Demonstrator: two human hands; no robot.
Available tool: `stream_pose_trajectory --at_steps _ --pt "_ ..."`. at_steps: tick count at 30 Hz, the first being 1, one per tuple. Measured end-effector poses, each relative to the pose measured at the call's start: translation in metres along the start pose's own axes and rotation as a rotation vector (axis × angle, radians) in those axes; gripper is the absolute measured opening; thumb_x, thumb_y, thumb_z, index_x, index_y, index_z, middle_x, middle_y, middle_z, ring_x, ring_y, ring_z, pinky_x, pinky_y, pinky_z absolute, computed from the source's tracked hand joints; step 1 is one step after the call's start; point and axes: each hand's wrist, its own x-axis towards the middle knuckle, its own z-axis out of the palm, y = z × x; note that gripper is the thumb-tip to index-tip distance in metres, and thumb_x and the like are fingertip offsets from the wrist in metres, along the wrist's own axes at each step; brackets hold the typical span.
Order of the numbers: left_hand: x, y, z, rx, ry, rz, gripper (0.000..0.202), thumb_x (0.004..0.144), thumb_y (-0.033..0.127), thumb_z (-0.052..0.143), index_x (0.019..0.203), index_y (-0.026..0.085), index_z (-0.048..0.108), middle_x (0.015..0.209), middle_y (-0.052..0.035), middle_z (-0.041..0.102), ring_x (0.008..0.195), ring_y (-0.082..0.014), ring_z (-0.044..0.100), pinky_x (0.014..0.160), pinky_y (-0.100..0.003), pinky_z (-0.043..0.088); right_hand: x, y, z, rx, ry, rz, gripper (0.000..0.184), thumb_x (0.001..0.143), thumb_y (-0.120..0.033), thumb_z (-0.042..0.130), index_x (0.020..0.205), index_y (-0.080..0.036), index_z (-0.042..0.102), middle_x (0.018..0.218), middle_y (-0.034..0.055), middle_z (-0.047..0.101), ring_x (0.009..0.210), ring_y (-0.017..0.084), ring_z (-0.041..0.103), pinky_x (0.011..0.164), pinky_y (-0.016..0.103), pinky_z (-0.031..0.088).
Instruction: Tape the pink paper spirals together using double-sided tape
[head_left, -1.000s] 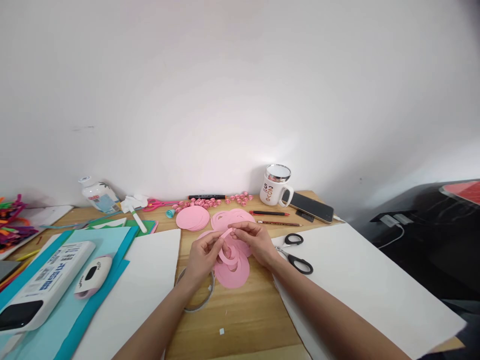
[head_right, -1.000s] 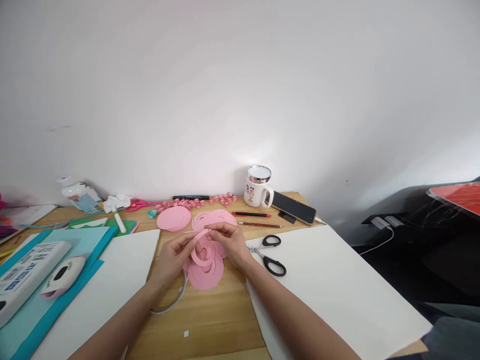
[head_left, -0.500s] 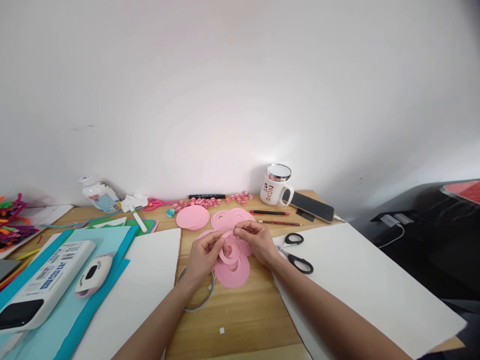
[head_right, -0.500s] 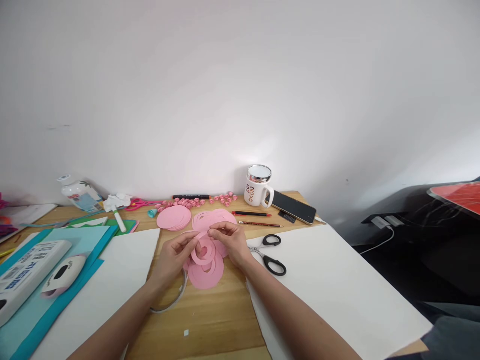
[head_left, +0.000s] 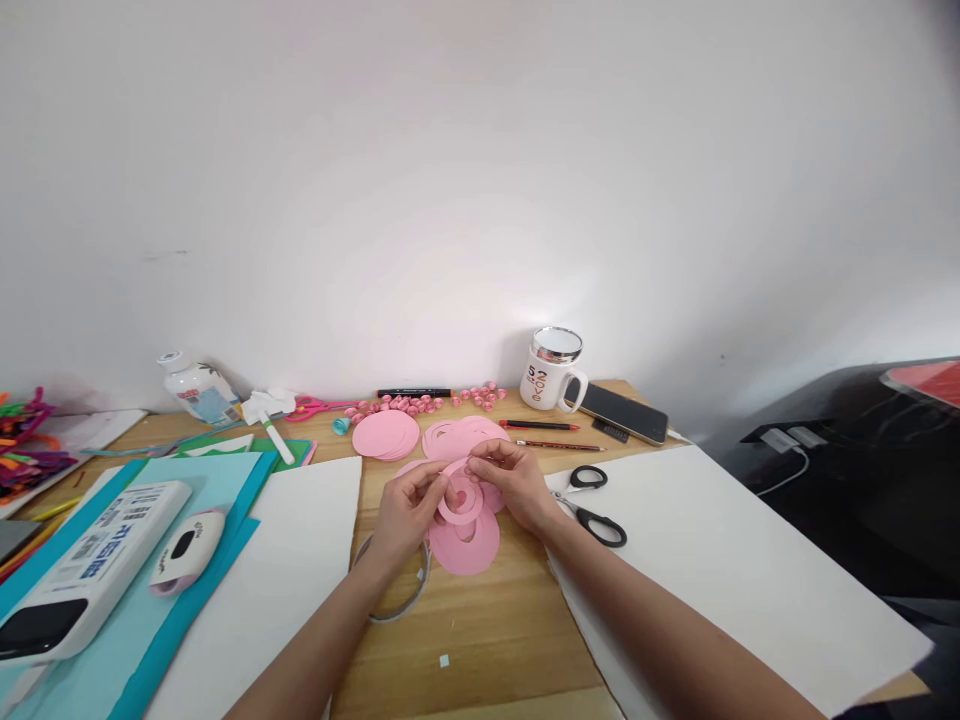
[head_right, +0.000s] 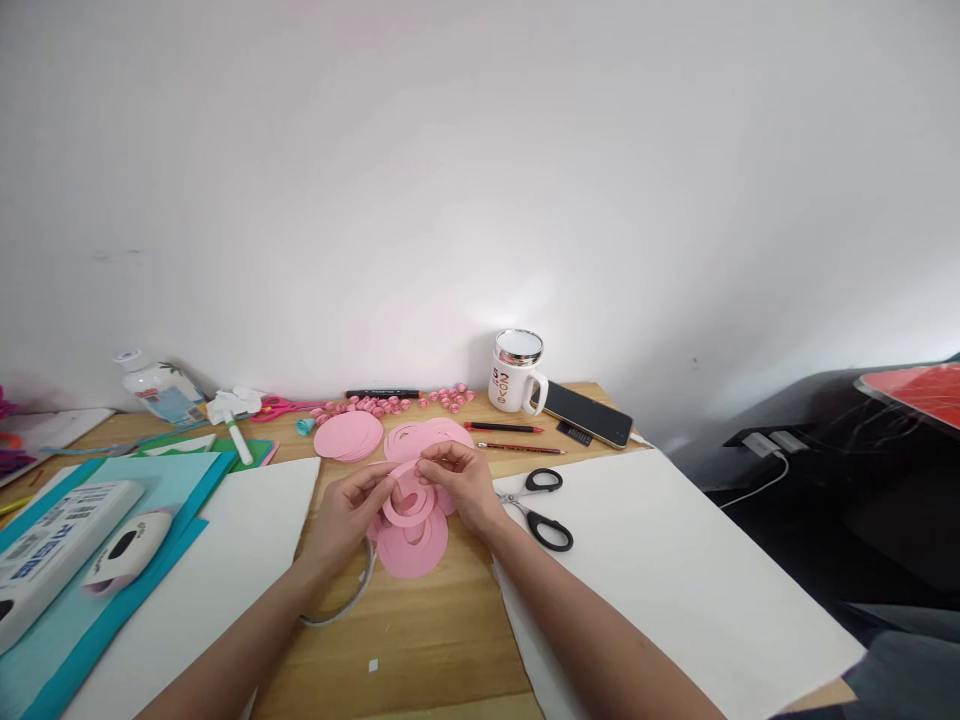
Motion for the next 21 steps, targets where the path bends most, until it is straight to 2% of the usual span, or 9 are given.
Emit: stream_pose_trajectory --at_steps 4,8,14,18,21 --pt "0.0004 -0.0010 0.0002 -0.020 0.000 0.013 0.026 0.075 0.032 0.058 0.089 0.013 0.067 0.059 -0.0017 0.059 0.054 -0.0122 0.052 0.047 -0.021 0.043 0.0004 0.0003 -0.0001 -0.025 0.018 -0.027 0.018 0.057 -0.027 0.076 0.068 -0.018 0.065 0.061 -0.0018 0.062 0.055 0.010 0.056 0.058 0.024 0.046" --pt "0.0000 -0.0008 0.0003 -0.027 0.008 0.002 0.027 0.074 0.033 0.058 0.090 0.013 0.066 0.057 -0.0011 0.058 0.049 -0.0108 0.050 0.043 -0.020 0.041 0.0010 0.0011 -0.0002 -0.055 0.067 -0.037 0.020 0.057 -0.030 0.075 0.072 -0.019 0.067 0.067 0.0000 0.065 0.061 0.012 0.058 0.062 0.026 0.048" --pt "-0.0003 -0.0001 0.0001 -0.039 -0.002 -0.006 0.027 0.076 0.032 0.057 0.093 0.013 0.065 0.060 -0.0011 0.059 0.047 -0.0095 0.049 0.044 -0.020 0.043 0.0000 -0.0010 -0.0002 -0.026 -0.005 -0.016 0.025 0.064 -0.033 0.071 0.084 -0.018 0.069 0.078 0.0044 0.069 0.072 0.015 0.062 0.075 0.031 0.049" --pt "-0.0002 0.0012 0.0003 -0.037 -0.012 -0.005 0.027 0.075 0.033 0.058 0.091 0.013 0.066 0.059 -0.0016 0.059 0.047 -0.0099 0.049 0.043 -0.020 0.043 0.0006 -0.0002 0.0001 0.012 0.001 -0.021 0.022 0.061 -0.031 0.073 0.078 -0.018 0.068 0.078 0.0033 0.068 0.067 0.013 0.060 0.070 0.029 0.049" --pt "-0.0005 0.0018 0.0008 -0.039 -0.001 -0.022 0.028 0.074 0.033 0.059 0.093 0.013 0.066 0.060 -0.0018 0.060 0.047 -0.0104 0.050 0.042 -0.020 0.042 0.0008 0.0007 0.0004 0.020 0.011 -0.019 0.022 0.058 -0.030 0.075 0.074 -0.018 0.066 0.068 0.0008 0.065 0.061 0.012 0.058 0.063 0.026 0.049"
